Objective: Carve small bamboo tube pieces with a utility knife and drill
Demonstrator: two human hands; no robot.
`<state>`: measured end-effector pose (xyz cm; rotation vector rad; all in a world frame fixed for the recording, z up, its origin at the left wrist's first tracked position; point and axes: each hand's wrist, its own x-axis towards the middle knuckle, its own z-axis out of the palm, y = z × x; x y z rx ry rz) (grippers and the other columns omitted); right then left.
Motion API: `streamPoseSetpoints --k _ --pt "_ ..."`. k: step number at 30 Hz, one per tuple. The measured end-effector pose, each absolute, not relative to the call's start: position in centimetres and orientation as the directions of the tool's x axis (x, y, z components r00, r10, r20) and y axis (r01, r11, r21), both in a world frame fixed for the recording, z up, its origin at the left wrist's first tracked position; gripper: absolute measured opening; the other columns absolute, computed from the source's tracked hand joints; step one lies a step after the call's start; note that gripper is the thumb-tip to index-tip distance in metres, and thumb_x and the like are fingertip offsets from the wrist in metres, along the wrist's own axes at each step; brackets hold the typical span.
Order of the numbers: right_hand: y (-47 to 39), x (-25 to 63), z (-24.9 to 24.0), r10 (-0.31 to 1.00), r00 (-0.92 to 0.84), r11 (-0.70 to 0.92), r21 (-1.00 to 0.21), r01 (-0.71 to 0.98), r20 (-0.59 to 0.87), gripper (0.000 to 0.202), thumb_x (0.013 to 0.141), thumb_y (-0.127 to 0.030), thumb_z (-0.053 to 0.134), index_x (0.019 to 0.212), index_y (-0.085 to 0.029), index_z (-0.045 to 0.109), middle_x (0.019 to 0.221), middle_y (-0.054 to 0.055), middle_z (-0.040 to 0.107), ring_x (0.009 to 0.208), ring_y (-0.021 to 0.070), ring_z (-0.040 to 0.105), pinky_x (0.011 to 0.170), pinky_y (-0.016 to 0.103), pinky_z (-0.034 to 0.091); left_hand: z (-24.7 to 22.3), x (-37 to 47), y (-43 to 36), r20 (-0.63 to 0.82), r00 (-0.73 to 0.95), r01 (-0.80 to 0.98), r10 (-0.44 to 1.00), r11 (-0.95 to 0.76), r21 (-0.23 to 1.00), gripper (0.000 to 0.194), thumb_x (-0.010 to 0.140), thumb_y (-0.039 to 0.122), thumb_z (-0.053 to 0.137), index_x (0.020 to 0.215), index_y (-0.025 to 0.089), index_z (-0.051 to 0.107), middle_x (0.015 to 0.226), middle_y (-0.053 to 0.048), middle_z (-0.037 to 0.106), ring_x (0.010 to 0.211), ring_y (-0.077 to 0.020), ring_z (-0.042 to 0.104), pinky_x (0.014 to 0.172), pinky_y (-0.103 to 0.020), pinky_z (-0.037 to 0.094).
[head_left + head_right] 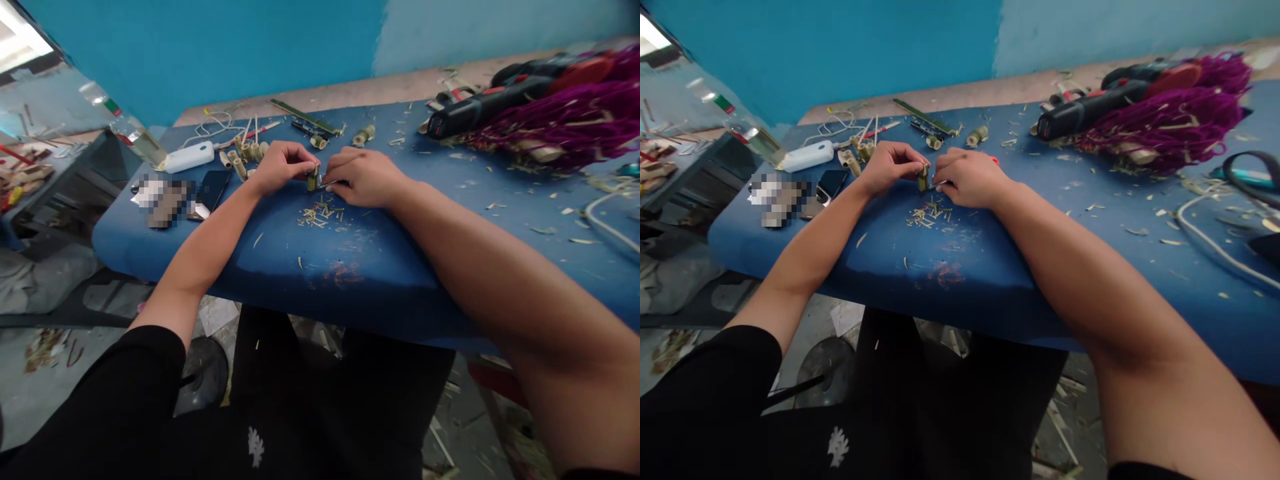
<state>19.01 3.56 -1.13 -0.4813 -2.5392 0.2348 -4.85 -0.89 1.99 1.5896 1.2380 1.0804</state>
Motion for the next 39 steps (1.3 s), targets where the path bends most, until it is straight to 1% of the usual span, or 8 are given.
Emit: streamPoseSetpoints --k 3,8,13,18,23,26,33,39 --pt "3.3 19.2 -0.6 0.374 -0.775 0.925 -0.259 0.276 0.509 0.028 0.098 -0.031 0.057 0.105 -0.031 0.084 0.109 0.008 0.081 0.107 0.0314 0.072 0.099 0.051 0.057 2.2 -5.2 -0.9 0.136 0.147 0.269 0.980 -0.171 0.948 0.016 0.079 0.012 0.090 0.078 0.013 0.075 0.095 -0.010 0.085 0.084 -0.0169 0.079 0.084 -0.034 0.068" --pt "3.2 19.4 -0.1 0.464 -0.707 0.886 -0.260 0.385 0.534 0.029 0.105 -0.034 0.054 0.117 -0.031 0.081 0.117 0.009 0.080 0.111 0.0306 0.072 0.094 0.046 0.054 1.7 -6.0 -0.3 0.154 0.154 0.286 0.976 -0.193 0.939 0.014 0.082 0.013 0.089 0.079 0.014 0.076 0.082 -0.006 0.081 0.074 -0.0144 0.075 0.079 -0.031 0.067" --pt "3.3 19.6 -0.2 0.510 -0.754 0.859 -0.198 0.472 0.415 0.032 0.107 -0.039 0.052 0.121 -0.026 0.078 0.119 0.011 0.080 0.112 0.0319 0.071 0.089 0.041 0.048 1.3 -6.3 0.1 0.161 0.206 0.290 0.965 -0.218 0.932 0.014 0.085 0.017 0.090 0.084 0.012 0.077 0.090 -0.007 0.084 0.079 -0.0138 0.077 0.081 -0.029 0.067" --pt "3.3 19.5 -0.2 0.567 -0.723 0.819 -0.180 0.544 0.394 0.034 0.108 -0.042 0.049 0.123 -0.025 0.075 0.122 0.013 0.079 0.114 0.0344 0.069 0.090 0.044 0.046 1.5 -6.4 -0.1 0.157 0.210 0.299 0.965 -0.216 0.929 0.015 0.086 0.019 0.091 0.087 0.011 0.078 0.097 -0.009 0.085 0.083 -0.0146 0.079 0.082 -0.029 0.068" --pt "3.2 19.1 0.0 0.560 -0.753 0.818 -0.090 0.567 0.345 0.037 0.110 -0.042 0.040 0.115 -0.025 0.073 0.115 0.013 0.079 0.109 0.0336 0.068 0.087 0.043 0.042 1.3 -6.3 0.0 0.155 0.195 0.281 0.969 -0.207 0.937 0.017 0.086 0.018 0.093 0.090 0.010 0.079 0.096 -0.012 0.085 0.087 -0.0180 0.080 0.089 -0.035 0.069" --pt "2.9 18.9 0.3 0.562 -0.762 0.813 -0.042 0.581 0.321 0.039 0.111 -0.041 0.037 0.115 -0.024 0.072 0.117 0.013 0.078 0.106 0.0322 0.066 0.084 0.042 0.039 1.1 -6.3 0.1 0.151 0.184 0.266 0.971 -0.197 0.944 0.020 0.085 0.020 0.095 0.092 0.009 0.079 0.092 -0.011 0.084 0.090 -0.0193 0.081 0.093 -0.037 0.069" --pt "2.6 18.8 0.4 0.511 -0.800 0.840 0.015 0.543 0.313 0.037 0.111 -0.041 0.038 0.113 -0.025 0.072 0.119 0.012 0.075 0.113 0.0324 0.061 0.087 0.042 0.038 1.1 -6.1 -0.1 0.155 0.188 0.259 0.970 -0.201 0.945 0.016 0.084 0.018 0.093 0.089 0.009 0.081 0.096 -0.010 0.086 0.088 -0.0176 0.081 0.089 -0.035 0.070" --pt "2.4 18.7 0.6 0.506 -0.809 0.845 0.021 0.535 0.299 0.040 0.111 -0.040 0.036 0.112 -0.025 0.074 0.115 0.013 0.076 0.109 0.0329 0.061 0.085 0.042 0.039 1.1 -5.9 -0.4 0.160 0.176 0.231 0.971 -0.199 0.953 0.011 0.084 0.013 0.091 0.090 0.008 0.083 0.093 -0.011 0.085 0.082 -0.0178 0.080 0.086 -0.037 0.070"
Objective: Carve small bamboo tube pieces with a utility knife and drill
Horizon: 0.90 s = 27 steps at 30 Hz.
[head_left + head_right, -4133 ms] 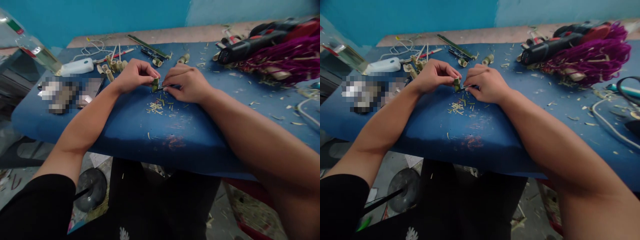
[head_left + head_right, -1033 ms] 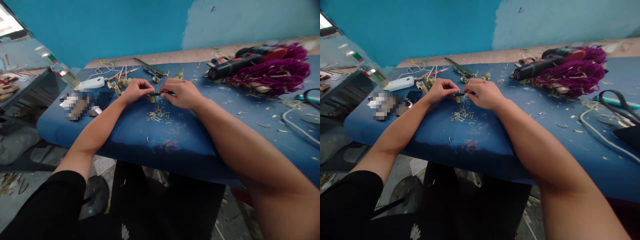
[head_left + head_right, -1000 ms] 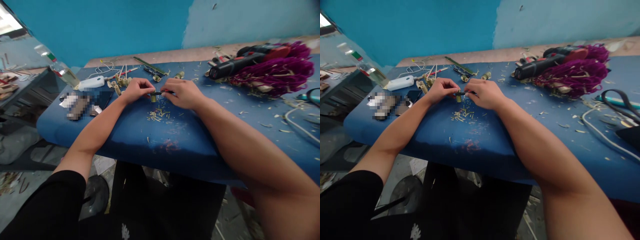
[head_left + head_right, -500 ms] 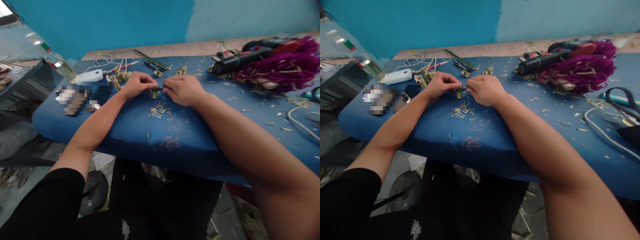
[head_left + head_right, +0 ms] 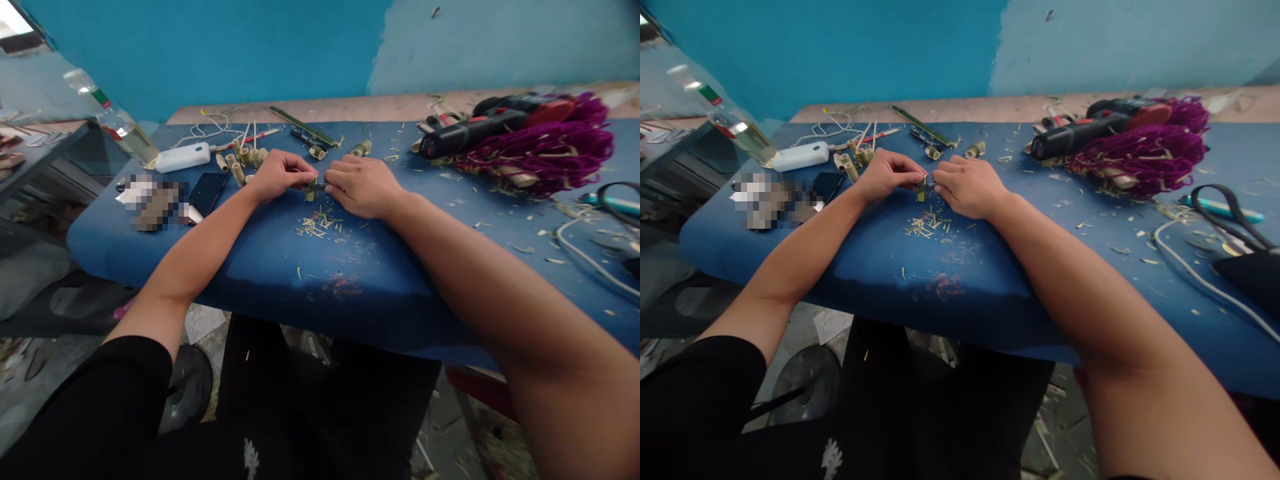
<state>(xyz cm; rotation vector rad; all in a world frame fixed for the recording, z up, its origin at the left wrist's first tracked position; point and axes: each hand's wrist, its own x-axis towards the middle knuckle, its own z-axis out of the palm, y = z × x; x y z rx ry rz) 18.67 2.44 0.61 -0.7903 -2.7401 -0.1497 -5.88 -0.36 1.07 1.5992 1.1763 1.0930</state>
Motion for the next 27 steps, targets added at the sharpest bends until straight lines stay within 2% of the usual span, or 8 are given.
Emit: streamPoseSetpoints --k 6,13,18,23,27 --pt "2.5 18.6 0.7 0.485 -0.837 0.857 0.051 0.512 0.252 0.039 0.111 -0.042 0.038 0.111 -0.027 0.073 0.114 0.010 0.077 0.108 0.0310 0.062 0.085 0.042 0.039 0.9 -5.6 -0.6 0.175 0.162 0.204 0.971 -0.206 0.957 0.016 0.081 0.016 0.094 0.089 0.010 0.083 0.099 -0.012 0.087 0.086 -0.0179 0.081 0.089 -0.036 0.070" --pt "2.5 18.5 0.6 0.443 -0.867 0.884 0.047 0.465 0.229 0.038 0.111 -0.042 0.040 0.108 -0.026 0.074 0.112 0.011 0.077 0.106 0.0298 0.062 0.086 0.040 0.039 0.7 -5.8 -0.1 0.173 0.156 0.168 0.973 -0.198 0.966 0.017 0.080 0.019 0.095 0.084 0.010 0.081 0.094 -0.011 0.086 0.080 -0.0153 0.079 0.081 -0.032 0.069" --pt "2.3 18.9 0.6 0.437 -0.849 0.886 0.025 0.464 0.297 0.040 0.112 -0.042 0.037 0.106 -0.025 0.073 0.112 0.012 0.076 0.104 0.0302 0.063 0.088 0.042 0.041 0.8 -5.8 -0.1 0.160 0.148 0.177 0.976 -0.185 0.967 0.018 0.081 0.018 0.092 0.081 0.012 0.075 0.085 -0.007 0.082 0.076 -0.0119 0.075 0.076 -0.026 0.066" --pt "2.3 19.8 1.3 0.545 -0.727 0.822 -0.098 0.560 0.418 0.043 0.113 -0.044 0.033 0.115 -0.024 0.071 0.115 0.013 0.075 0.100 0.0290 0.066 0.086 0.041 0.044 1.6 -6.1 -0.2 0.142 0.093 0.110 0.985 -0.152 0.982 0.011 0.087 0.017 0.085 0.096 0.016 0.077 0.087 -0.003 0.079 0.074 -0.0109 0.075 0.070 -0.024 0.064" --pt "2.4 20.4 1.8 0.622 -0.652 0.769 -0.182 0.613 0.433 0.039 0.112 -0.044 0.036 0.119 -0.026 0.070 0.114 0.010 0.078 0.095 0.0266 0.068 0.081 0.039 0.044 2.2 -6.6 -0.2 0.072 0.136 0.108 0.988 -0.087 0.990 0.016 0.090 0.026 0.085 0.103 0.017 0.083 0.088 -0.004 0.080 0.071 -0.0117 0.075 0.064 -0.023 0.060"
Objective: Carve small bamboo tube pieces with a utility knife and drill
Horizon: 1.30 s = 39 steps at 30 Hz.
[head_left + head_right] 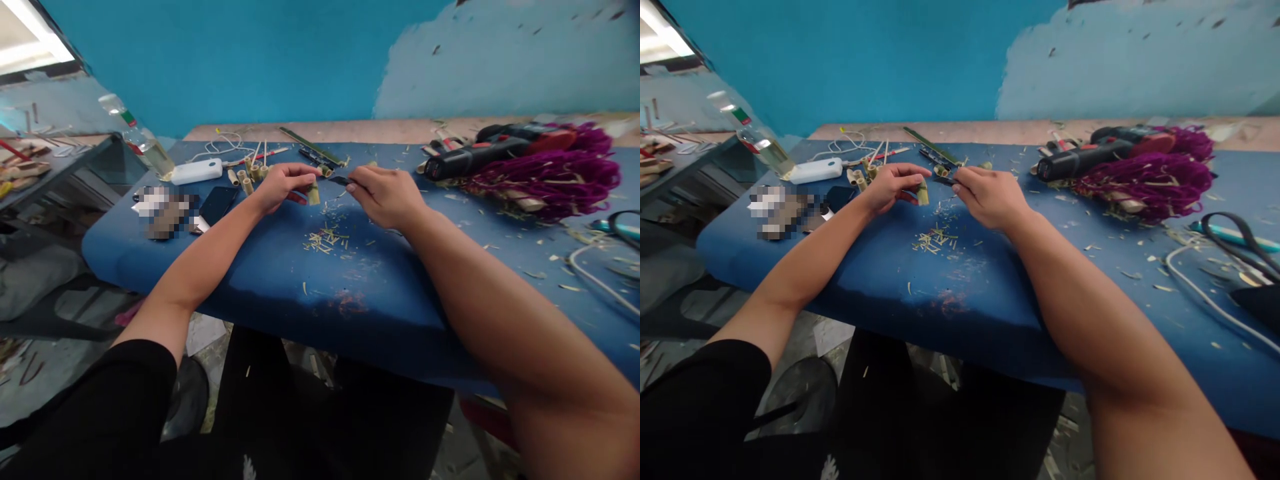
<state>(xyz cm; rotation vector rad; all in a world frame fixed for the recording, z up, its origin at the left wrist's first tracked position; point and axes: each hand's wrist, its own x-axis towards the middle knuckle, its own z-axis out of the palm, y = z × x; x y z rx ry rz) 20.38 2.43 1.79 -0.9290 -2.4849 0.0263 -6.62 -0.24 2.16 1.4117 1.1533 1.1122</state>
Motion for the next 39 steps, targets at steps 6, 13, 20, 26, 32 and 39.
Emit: streamPoseSetpoints --k 6,13,20,26,32,39 --pt "2.1 20.2 1.9 0.551 -0.766 0.832 -0.141 0.537 0.330 0.039 0.110 -0.048 0.038 0.101 -0.025 0.068 0.101 0.010 0.078 0.089 0.0273 0.069 0.077 0.039 0.040 2.4 -6.3 -0.9 0.072 0.232 0.181 0.970 -0.116 0.977 0.024 0.089 0.037 0.091 0.094 0.014 0.087 0.084 -0.008 0.081 0.074 -0.0143 0.076 0.064 -0.023 0.059" --pt "1.2 19.3 2.3 0.578 -0.768 0.808 -0.061 0.586 0.274 0.048 0.111 -0.052 0.032 0.103 -0.024 0.071 0.094 0.009 0.078 0.082 0.0256 0.066 0.071 0.037 0.029 2.8 -5.8 -1.4 0.119 0.272 0.220 0.955 -0.182 0.958 0.016 0.087 0.027 0.090 0.095 0.013 0.088 0.095 -0.009 0.084 0.081 -0.0143 0.077 0.071 -0.024 0.062" --pt "0.9 18.4 2.1 0.648 -0.748 0.743 0.094 0.662 0.144 0.060 0.113 -0.061 0.029 0.110 -0.025 0.077 0.094 0.011 0.080 0.075 0.0258 0.064 0.067 0.036 0.024 2.0 -5.5 -1.0 0.093 0.248 0.255 0.964 -0.158 0.954 0.016 0.083 0.027 0.093 0.091 0.014 0.089 0.088 -0.010 0.084 0.077 -0.0147 0.076 0.072 -0.026 0.064" --pt "0.4 17.9 2.1 0.606 -0.781 0.777 0.096 0.622 0.150 0.060 0.111 -0.061 0.031 0.104 -0.025 0.079 0.090 0.010 0.080 0.069 0.0241 0.060 0.067 0.037 0.023 2.6 -6.0 -0.9 0.152 0.141 0.200 0.978 -0.179 0.963 0.024 0.090 0.036 0.091 0.094 0.014 0.086 0.087 -0.008 0.083 0.080 -0.0140 0.077 0.073 -0.024 0.063" --pt "-0.1 18.1 2.6 0.655 -0.692 0.716 0.040 0.697 0.304 0.065 0.112 -0.060 0.024 0.110 -0.022 0.077 0.093 0.012 0.080 0.075 0.0264 0.065 0.070 0.037 0.026 2.6 -5.6 -1.3 0.105 0.192 0.237 0.976 -0.150 0.960 0.020 0.088 0.031 0.092 0.092 0.013 0.086 0.086 -0.008 0.082 0.077 -0.0132 0.075 0.069 -0.024 0.060" --pt "0.4 18.0 2.0 0.657 -0.708 0.726 0.035 0.687 0.259 0.061 0.112 -0.059 0.027 0.108 -0.022 0.076 0.094 0.012 0.081 0.076 0.0274 0.066 0.070 0.036 0.027 1.8 -5.3 -1.1 0.102 0.205 0.207 0.973 -0.145 0.968 0.022 0.086 0.031 0.094 0.087 0.012 0.084 0.085 -0.010 0.081 0.074 -0.0139 0.074 0.069 -0.027 0.062"
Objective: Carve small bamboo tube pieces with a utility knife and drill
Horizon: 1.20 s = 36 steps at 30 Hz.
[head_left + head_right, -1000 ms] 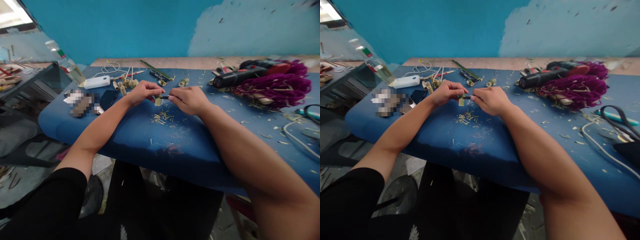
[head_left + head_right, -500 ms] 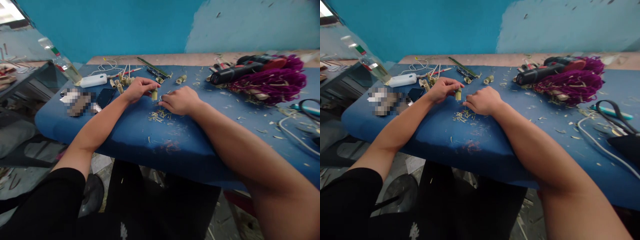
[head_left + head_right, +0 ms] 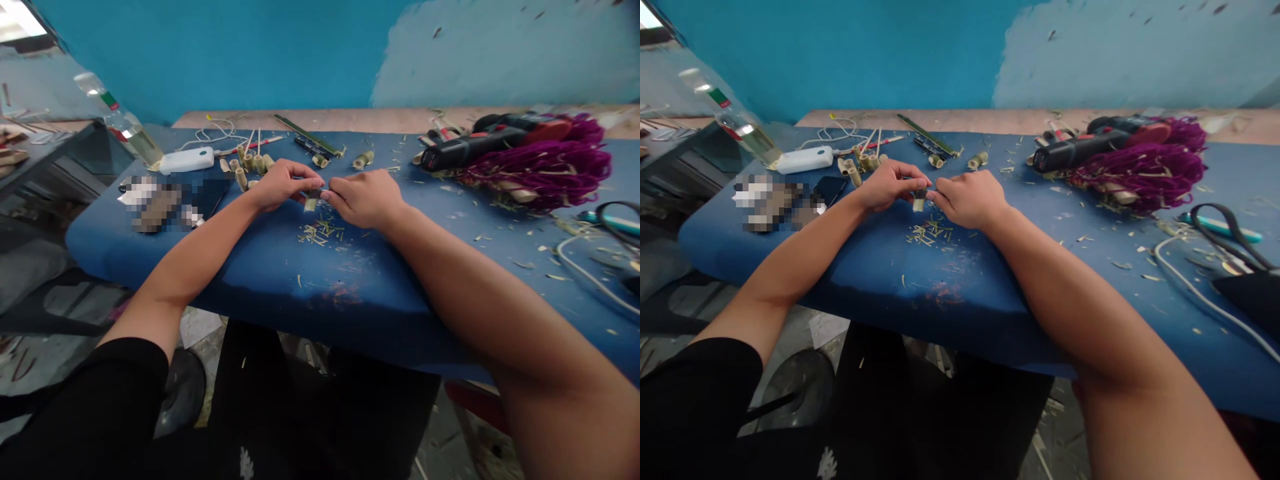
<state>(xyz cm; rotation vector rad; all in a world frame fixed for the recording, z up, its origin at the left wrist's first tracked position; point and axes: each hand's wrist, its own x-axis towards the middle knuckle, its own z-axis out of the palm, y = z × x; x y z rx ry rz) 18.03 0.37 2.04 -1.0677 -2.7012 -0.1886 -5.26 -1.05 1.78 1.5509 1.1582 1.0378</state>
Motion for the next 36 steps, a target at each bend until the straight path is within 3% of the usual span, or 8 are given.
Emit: streamPoseSetpoints --k 9,23,28,32,36 --pt "0.5 17.9 2.5 0.688 -0.710 0.707 0.078 0.703 0.153 0.065 0.113 -0.059 0.027 0.111 -0.021 0.080 0.096 0.014 0.081 0.081 0.0306 0.070 0.070 0.038 0.029 0.6 -5.1 -0.8 0.091 0.196 0.171 0.976 -0.125 0.977 0.018 0.086 0.028 0.093 0.091 0.011 0.087 0.091 -0.013 0.084 0.080 -0.0174 0.076 0.073 -0.031 0.066" --pt "0.6 18.2 3.5 0.676 -0.726 0.717 0.115 0.688 0.129 0.066 0.114 -0.060 0.028 0.103 -0.024 0.082 0.087 0.011 0.079 0.077 0.0268 0.067 0.068 0.037 0.028 1.2 -3.9 -1.6 0.079 0.095 0.083 0.992 -0.087 0.993 0.021 0.090 0.030 0.094 0.089 0.012 0.084 0.090 -0.009 0.083 0.077 -0.0123 0.074 0.069 -0.024 0.060" --pt "-0.1 18.0 3.7 0.595 -0.803 0.793 0.141 0.592 0.027 0.062 0.112 -0.061 0.034 0.100 -0.024 0.081 0.088 0.011 0.079 0.074 0.0240 0.062 0.068 0.037 0.022 2.4 -4.9 -0.6 0.132 -0.062 -0.030 0.989 -0.134 0.991 0.015 0.101 0.021 0.082 0.088 0.013 0.079 0.080 -0.003 0.077 0.072 -0.0107 0.072 0.072 -0.024 0.060" --pt "0.0 18.2 3.3 0.641 -0.730 0.745 0.038 0.666 0.237 0.058 0.113 -0.056 0.030 0.102 -0.023 0.076 0.093 0.010 0.078 0.075 0.0236 0.062 0.067 0.038 0.021 3.1 -5.6 -0.1 0.108 -0.142 -0.045 0.984 -0.116 0.992 0.015 0.103 0.016 0.077 0.088 0.014 0.077 0.079 0.000 0.074 0.069 -0.0079 0.067 0.072 -0.022 0.056" --pt "0.5 18.6 2.9 0.636 -0.590 0.733 -0.149 0.664 0.497 0.048 0.113 -0.050 0.032 0.102 -0.023 0.070 0.098 0.010 0.076 0.082 0.0241 0.064 0.068 0.037 0.030 2.8 -5.0 -0.2 0.048 -0.135 -0.101 0.990 -0.062 0.993 0.015 0.101 0.021 0.081 0.088 0.017 0.075 0.073 0.002 0.070 0.060 -0.0057 0.060 0.059 -0.019 0.047"
